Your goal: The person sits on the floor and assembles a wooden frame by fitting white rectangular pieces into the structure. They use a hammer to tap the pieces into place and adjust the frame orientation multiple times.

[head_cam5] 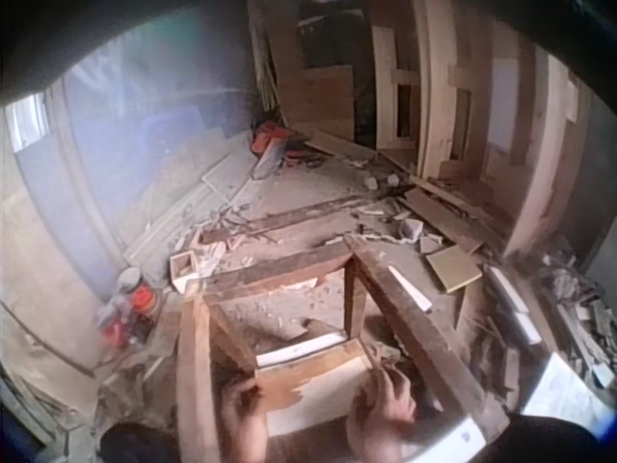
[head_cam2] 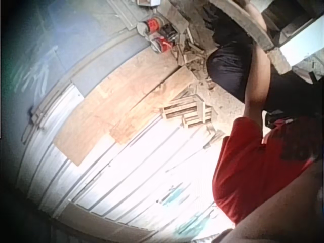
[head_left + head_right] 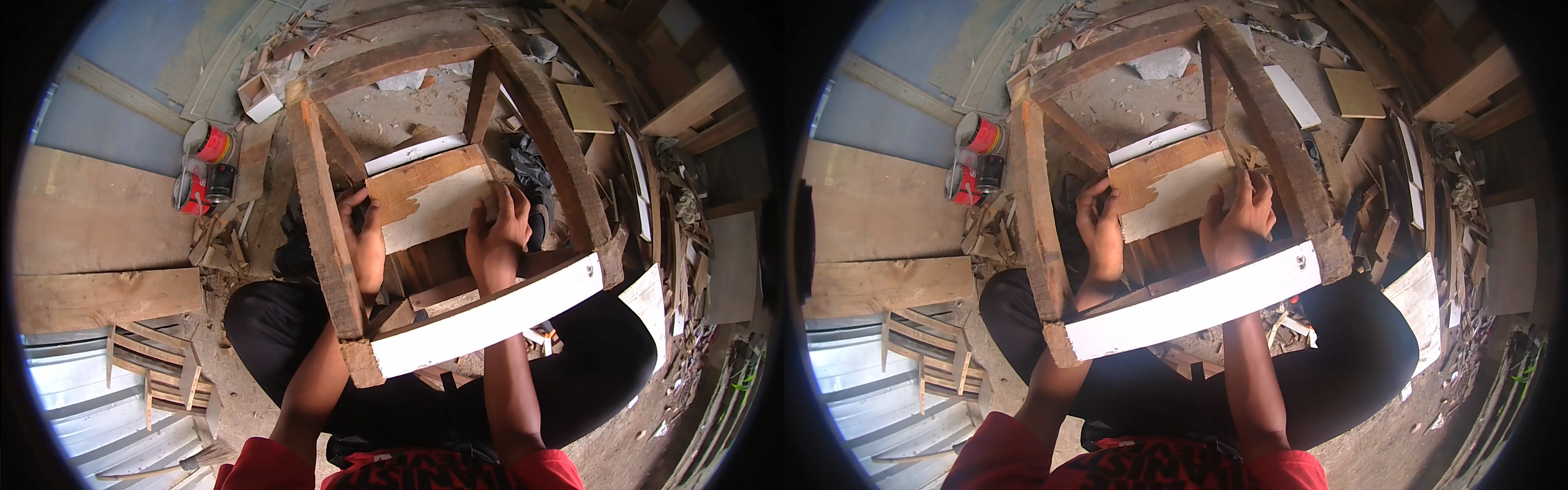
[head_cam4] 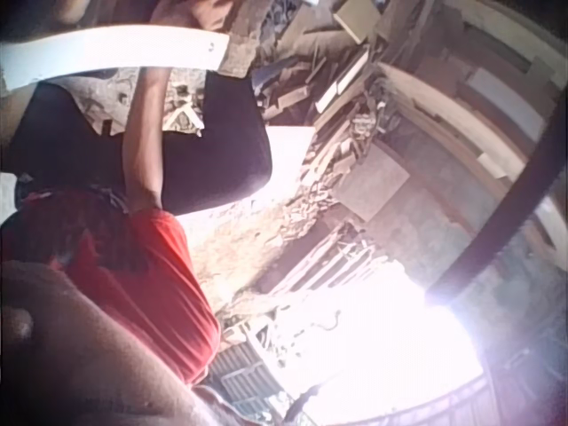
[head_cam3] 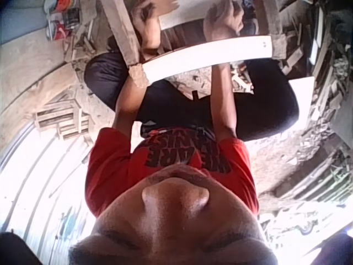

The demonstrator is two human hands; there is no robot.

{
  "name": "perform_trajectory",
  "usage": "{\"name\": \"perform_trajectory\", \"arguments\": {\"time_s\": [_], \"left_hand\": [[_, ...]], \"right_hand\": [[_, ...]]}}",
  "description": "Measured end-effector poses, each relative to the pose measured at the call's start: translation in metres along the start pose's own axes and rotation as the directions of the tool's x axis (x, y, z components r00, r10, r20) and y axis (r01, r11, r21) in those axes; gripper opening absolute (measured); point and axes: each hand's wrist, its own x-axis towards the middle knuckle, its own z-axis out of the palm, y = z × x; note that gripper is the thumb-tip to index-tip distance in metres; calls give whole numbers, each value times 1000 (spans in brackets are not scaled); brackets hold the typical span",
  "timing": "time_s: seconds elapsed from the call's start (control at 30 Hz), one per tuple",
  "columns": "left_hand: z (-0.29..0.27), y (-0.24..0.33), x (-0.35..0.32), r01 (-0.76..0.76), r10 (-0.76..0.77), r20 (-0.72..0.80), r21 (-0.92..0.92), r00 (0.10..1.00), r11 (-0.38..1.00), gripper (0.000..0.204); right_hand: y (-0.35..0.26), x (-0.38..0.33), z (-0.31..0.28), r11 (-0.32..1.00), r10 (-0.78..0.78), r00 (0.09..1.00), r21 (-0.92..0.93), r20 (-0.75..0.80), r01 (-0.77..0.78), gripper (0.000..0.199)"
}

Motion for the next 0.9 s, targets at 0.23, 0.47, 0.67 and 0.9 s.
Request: {"name": "perform_trajectory", "arguments": {"time_s": [0.23, 0.47, 0.67, 0.9], "left_hand": [[1, -5, 2, 30, -30, 3, 3, 1000, 1000, 27], [-1, -7, 3, -11, 10, 13, 86, 1000, 996, 28], [6, 18, 1, -185, 186, 20, 263, 982, 947, 27], [15, 47, 5, -638, 579, 292, 497, 761, 588, 31]], "right_hand": [[5, 0, 2, 1000, -22, 1000, -13, 13, 22, 46], [-4, 1, -6, 997, 26, 992, -69, 122, -18, 54], [-5, 2, -5, 994, 41, 989, -110, 140, -25, 59], [-5, 1, -2, 993, -7, 997, -120, 81, 17, 57]]}}
